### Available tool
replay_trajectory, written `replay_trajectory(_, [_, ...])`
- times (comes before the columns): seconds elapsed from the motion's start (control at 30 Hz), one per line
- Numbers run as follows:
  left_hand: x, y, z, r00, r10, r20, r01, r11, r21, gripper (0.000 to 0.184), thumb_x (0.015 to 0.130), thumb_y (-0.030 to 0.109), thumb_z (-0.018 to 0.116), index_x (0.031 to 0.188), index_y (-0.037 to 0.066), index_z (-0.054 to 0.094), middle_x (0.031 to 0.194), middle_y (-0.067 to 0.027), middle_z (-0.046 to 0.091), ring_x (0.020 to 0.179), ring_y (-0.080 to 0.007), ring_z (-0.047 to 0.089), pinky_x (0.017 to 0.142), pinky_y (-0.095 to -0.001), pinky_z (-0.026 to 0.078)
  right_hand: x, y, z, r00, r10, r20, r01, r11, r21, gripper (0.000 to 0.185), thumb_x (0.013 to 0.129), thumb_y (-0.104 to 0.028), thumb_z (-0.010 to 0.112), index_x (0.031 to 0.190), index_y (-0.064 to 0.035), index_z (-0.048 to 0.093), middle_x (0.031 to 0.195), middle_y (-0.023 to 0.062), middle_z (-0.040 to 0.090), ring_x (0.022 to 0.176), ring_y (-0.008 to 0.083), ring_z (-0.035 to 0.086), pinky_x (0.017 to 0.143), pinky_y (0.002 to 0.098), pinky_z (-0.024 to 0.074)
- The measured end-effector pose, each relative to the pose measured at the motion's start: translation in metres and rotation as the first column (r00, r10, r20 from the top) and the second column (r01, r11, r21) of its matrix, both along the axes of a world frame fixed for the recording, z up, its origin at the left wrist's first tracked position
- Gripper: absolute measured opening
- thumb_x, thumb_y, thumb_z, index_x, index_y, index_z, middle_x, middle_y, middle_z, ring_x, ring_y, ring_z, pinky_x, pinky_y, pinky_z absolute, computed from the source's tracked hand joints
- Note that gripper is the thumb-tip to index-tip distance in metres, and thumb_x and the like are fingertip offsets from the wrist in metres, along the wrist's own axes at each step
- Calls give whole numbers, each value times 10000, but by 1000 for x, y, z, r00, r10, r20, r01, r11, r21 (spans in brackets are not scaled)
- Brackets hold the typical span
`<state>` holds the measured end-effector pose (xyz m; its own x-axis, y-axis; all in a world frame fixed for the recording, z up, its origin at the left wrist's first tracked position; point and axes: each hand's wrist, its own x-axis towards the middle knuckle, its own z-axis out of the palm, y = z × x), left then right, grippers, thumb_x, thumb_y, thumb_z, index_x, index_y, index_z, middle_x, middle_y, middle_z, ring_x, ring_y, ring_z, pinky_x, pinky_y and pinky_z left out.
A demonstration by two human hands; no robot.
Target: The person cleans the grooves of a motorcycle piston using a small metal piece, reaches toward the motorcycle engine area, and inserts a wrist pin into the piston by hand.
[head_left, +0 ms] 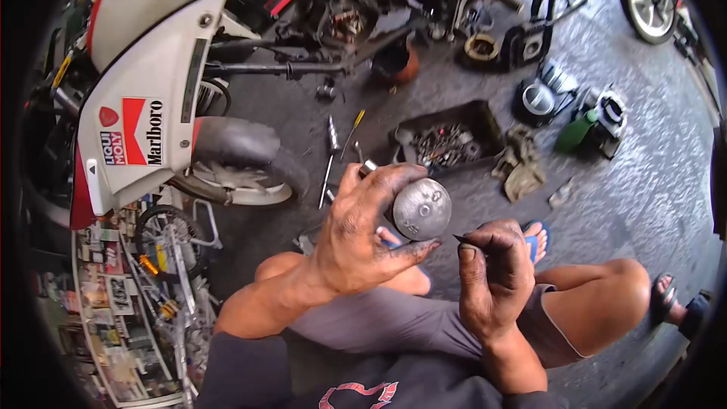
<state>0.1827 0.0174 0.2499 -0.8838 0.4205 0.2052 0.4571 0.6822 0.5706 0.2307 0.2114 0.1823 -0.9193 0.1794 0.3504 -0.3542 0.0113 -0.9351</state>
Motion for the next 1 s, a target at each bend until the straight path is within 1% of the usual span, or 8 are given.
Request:
replay_trajectory(0.07, [5, -2, -16, 1000, -23, -7, 23, 1000, 19, 817, 614, 180, 964, 1334, 25, 613, 1296, -142, 697, 1132, -318, 664, 1003, -431, 430, -1, -2, -6, 994, 56, -94, -42, 989, 145, 193, 856, 88, 735, 1023, 23, 662, 889, 135, 678, 766, 239, 644, 660, 331, 524])
replay_trajectory(0.2, [11, -2, -32, 997, 46, 66, -46, 999, -1, 835, 554, 130, 941, 1320, 27, 624, 1298, -142, 701, 1152, -308, 670, 996, -437, 427, -5, -6, -19, 986, 158, -45, -146, 970, 195, 220, 813, 74, 767, 1003, 14, 674, 869, 129, 692, 729, 258, 646, 621, 361, 532])
replay_trajectory(0.4, [10, -3, -42, 992, 46, 114, -45, 999, -15, 852, 545, 124, 921, 1326, 27, 597, 1320, -151, 691, 1195, -316, 674, 967, -490, 399, -7, -13, -39, 987, 159, 12, -159, 981, 112, 241, 779, 48, 792, 994, 10, 692, 844, 120, 684, 714, 258, 660, 629, 364, 540])
replay_trajectory(0.47, [7, -3, -42, 990, 51, 133, -44, 997, -55, 889, 528, 90, 930, 1353, 2, 610, 1285, -185, 718, 1177, -322, 669, 1011, -449, 478, -9, -13, -41, 988, 149, 30, -151, 985, 86, 246, 770, 43, 797, 994, 10, 700, 843, 119, 682, 713, 259, 664, 633, 361, 542])
replay_trajectory(0.63, [4, -3, -50, 981, 38, 190, -31, 999, -41, 881, 563, 84, 972, 1359, 0, 604, 1300, -187, 711, 1219, -339, 655, 1029, -455, 495, -12, -12, -45, 986, 157, 59, -162, 983, 86, 258, 743, 24, 810, 985, 0, 724, 844, 109, 679, 720, 255, 668, 646, 365, 547])
replay_trajectory(0.77, [5, -4, -58, 970, 32, 242, -44, 998, 46, 885, 580, 85, 982, 1372, -1, 596, 1319, -187, 702, 1238, -333, 645, 1067, -467, 495, -15, -10, -47, 986, 164, 37, -166, 982, 91, 239, 751, 4, 808, 976, -4, 728, 844, 105, 677, 730, 251, 675, 646, 362, 549])
replay_trajectory(0.83, [5, -5, -58, 967, 34, 251, -50, 997, 60, 888, 583, 87, 984, 1376, -2, 593, 1326, -187, 699, 1243, -329, 642, 1076, -469, 493, -17, -9, -48, 980, 197, 2, -197, 975, 99, 215, 784, 62, 765, 986, 39, 693, 823, 131, 682, 707, 251, 663, 634, 358, 553])
replay_trajectory(1.0, [6, -2, -54, 955, 83, 285, -74, 996, -42, 852, 575, 80, 969, 1345, -1, 614, 1306, -178, 710, 1237, -329, 653, 1074, -470, 487, -17, -12, -52, 980, 199, 24, -200, 977, 75, 211, 782, 69, 764, 979, 39, 693, 820, 135, 679, 701, 249, 662, 634, 357, 552])
